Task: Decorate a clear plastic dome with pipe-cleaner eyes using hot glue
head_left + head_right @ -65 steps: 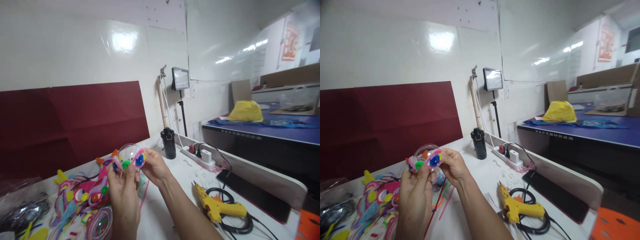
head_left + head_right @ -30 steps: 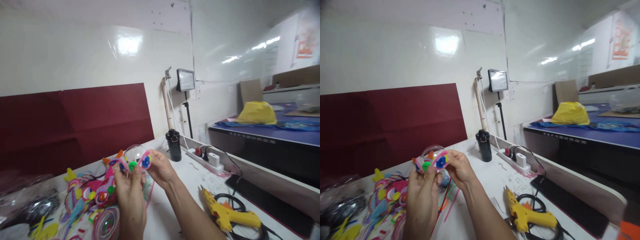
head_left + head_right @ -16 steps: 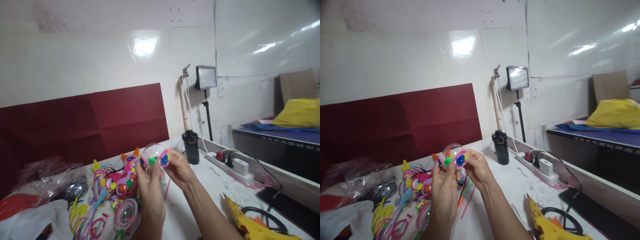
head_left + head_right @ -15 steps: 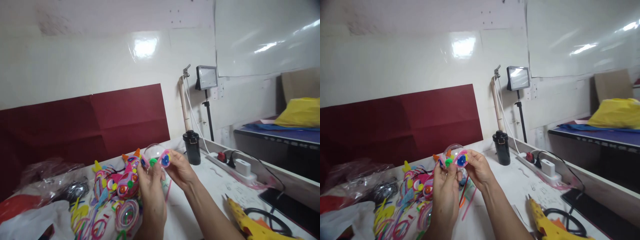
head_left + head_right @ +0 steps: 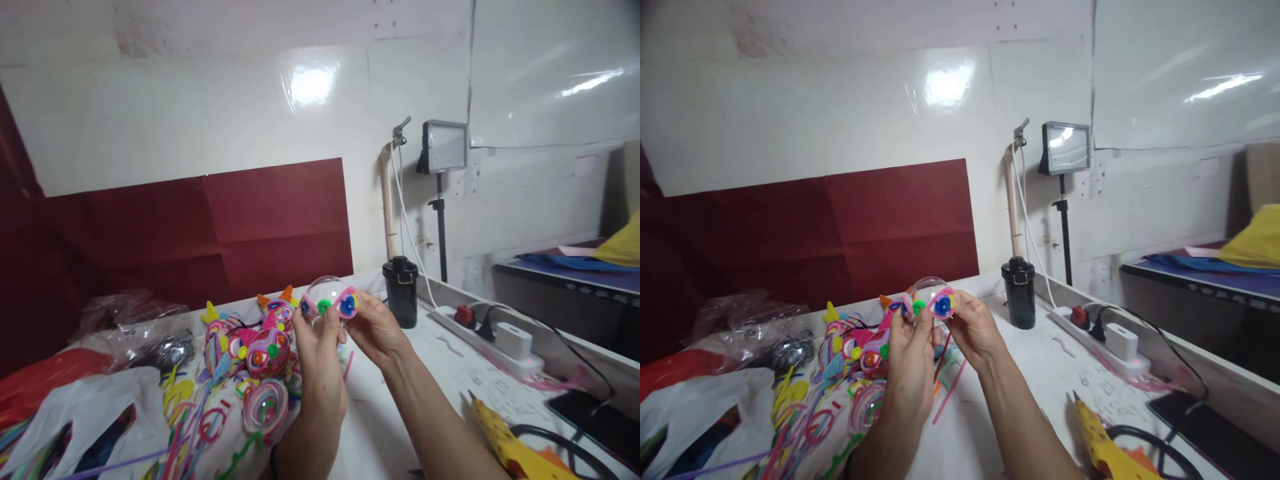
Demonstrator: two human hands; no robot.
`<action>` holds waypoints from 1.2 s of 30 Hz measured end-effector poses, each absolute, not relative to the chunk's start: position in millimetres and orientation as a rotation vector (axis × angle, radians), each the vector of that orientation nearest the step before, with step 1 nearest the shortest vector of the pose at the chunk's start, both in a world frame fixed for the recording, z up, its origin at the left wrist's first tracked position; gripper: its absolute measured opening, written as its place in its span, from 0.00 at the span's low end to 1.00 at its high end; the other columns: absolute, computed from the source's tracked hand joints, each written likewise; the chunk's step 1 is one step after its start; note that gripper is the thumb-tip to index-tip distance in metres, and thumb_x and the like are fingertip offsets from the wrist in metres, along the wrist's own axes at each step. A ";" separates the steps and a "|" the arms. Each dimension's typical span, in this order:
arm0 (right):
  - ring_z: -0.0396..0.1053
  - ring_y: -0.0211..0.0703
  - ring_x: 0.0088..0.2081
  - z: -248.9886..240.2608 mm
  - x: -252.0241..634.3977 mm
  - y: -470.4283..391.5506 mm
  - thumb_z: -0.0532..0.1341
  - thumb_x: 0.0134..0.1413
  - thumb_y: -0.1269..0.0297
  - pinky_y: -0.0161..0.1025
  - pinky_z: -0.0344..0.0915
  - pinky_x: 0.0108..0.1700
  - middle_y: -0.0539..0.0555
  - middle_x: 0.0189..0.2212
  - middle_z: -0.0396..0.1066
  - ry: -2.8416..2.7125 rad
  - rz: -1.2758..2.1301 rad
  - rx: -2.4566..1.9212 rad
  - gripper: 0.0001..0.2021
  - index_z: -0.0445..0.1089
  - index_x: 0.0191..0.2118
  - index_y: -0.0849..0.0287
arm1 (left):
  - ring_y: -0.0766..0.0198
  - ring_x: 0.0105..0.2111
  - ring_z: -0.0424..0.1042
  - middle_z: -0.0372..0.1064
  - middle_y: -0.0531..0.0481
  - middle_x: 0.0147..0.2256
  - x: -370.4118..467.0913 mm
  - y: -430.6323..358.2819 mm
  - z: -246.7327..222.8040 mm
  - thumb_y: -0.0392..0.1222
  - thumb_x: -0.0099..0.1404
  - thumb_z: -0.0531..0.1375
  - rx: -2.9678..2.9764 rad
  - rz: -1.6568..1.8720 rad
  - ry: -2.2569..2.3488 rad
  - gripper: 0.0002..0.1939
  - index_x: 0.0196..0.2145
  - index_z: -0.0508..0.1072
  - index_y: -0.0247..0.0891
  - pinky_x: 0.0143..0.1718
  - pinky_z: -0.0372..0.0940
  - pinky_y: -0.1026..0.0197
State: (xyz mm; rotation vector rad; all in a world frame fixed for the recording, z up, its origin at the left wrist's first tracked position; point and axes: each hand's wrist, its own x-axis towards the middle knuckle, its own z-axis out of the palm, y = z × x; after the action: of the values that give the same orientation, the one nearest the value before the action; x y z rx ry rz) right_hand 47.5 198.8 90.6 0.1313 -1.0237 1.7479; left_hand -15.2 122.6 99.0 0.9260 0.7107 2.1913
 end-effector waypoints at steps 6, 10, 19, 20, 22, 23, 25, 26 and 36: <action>0.64 0.38 0.26 84.9 44.1 203.0 0.72 0.46 0.61 0.36 0.61 0.27 0.50 0.23 0.70 -1.012 1.721 0.137 0.10 0.74 0.29 0.60 | 0.70 0.22 0.62 0.65 0.57 0.27 -15.8 122.9 101.2 0.44 0.55 0.71 0.926 2.182 0.706 0.19 0.41 0.68 0.43 0.26 0.57 0.64; 0.64 0.38 0.27 85.1 43.3 204.0 0.72 0.46 0.61 0.35 0.61 0.27 0.50 0.24 0.70 -1.023 1.716 0.151 0.10 0.75 0.30 0.60 | 0.72 0.22 0.61 0.65 0.58 0.27 -15.3 122.5 102.4 0.44 0.54 0.71 0.935 2.178 0.682 0.21 0.42 0.67 0.42 0.26 0.58 0.66; 0.64 0.37 0.22 95.0 46.5 196.1 0.74 0.42 0.59 0.35 0.59 0.22 0.50 0.22 0.70 -1.051 1.734 0.158 0.12 0.73 0.28 0.60 | 0.73 0.22 0.60 0.64 0.57 0.27 -12.8 114.9 108.6 0.45 0.54 0.71 0.984 2.194 0.680 0.18 0.35 0.68 0.40 0.24 0.58 0.68; 0.64 0.38 0.22 95.5 46.8 195.5 0.73 0.42 0.59 0.36 0.58 0.22 0.50 0.22 0.70 -1.056 1.736 0.160 0.12 0.73 0.27 0.60 | 0.73 0.22 0.60 0.64 0.57 0.28 -12.7 114.6 109.3 0.45 0.54 0.71 0.987 2.195 0.682 0.18 0.35 0.68 0.39 0.24 0.58 0.68; 0.65 0.39 0.23 96.2 46.9 194.7 0.73 0.43 0.59 0.36 0.59 0.22 0.51 0.22 0.71 -1.060 1.739 0.165 0.12 0.74 0.28 0.60 | 0.73 0.22 0.60 0.65 0.56 0.28 -12.8 114.5 110.1 0.46 0.53 0.72 0.981 2.199 0.693 0.19 0.36 0.68 0.39 0.24 0.58 0.68; 0.66 0.39 0.24 96.5 46.6 194.3 0.73 0.43 0.59 0.36 0.59 0.23 0.51 0.23 0.71 -1.055 1.738 0.167 0.12 0.74 0.29 0.61 | 0.73 0.22 0.60 0.66 0.56 0.29 -12.9 114.7 110.4 0.46 0.52 0.72 0.974 2.205 0.697 0.19 0.36 0.68 0.39 0.24 0.57 0.67; 0.66 0.38 0.26 97.4 45.5 193.6 0.74 0.42 0.60 0.35 0.62 0.27 0.50 0.23 0.72 -1.023 1.727 0.173 0.12 0.75 0.29 0.61 | 0.73 0.22 0.61 0.65 0.57 0.28 -13.3 115.0 110.6 0.46 0.51 0.72 0.969 2.214 0.698 0.20 0.35 0.68 0.39 0.24 0.58 0.67; 0.66 0.37 0.27 98.0 45.0 193.2 0.74 0.41 0.61 0.35 0.63 0.29 0.49 0.23 0.72 -1.002 1.722 0.176 0.12 0.75 0.29 0.61 | 0.73 0.22 0.61 0.65 0.57 0.28 -13.6 115.1 110.7 0.46 0.51 0.72 0.970 2.216 0.694 0.20 0.35 0.68 0.38 0.24 0.58 0.67; 0.66 0.34 0.27 99.0 46.1 193.6 0.75 0.40 0.62 0.33 0.64 0.36 0.48 0.24 0.73 -0.958 1.737 0.200 0.11 0.76 0.28 0.62 | 0.70 0.27 0.64 0.66 0.55 0.31 -13.7 113.4 112.3 0.45 0.49 0.73 0.968 2.208 0.698 0.22 0.38 0.70 0.38 0.25 0.58 0.67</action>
State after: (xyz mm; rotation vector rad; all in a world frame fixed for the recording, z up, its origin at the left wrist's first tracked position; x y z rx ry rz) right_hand 46.1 193.6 99.0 0.2003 -0.9582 1.7374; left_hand -13.7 113.4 112.3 0.9676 0.6983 2.2083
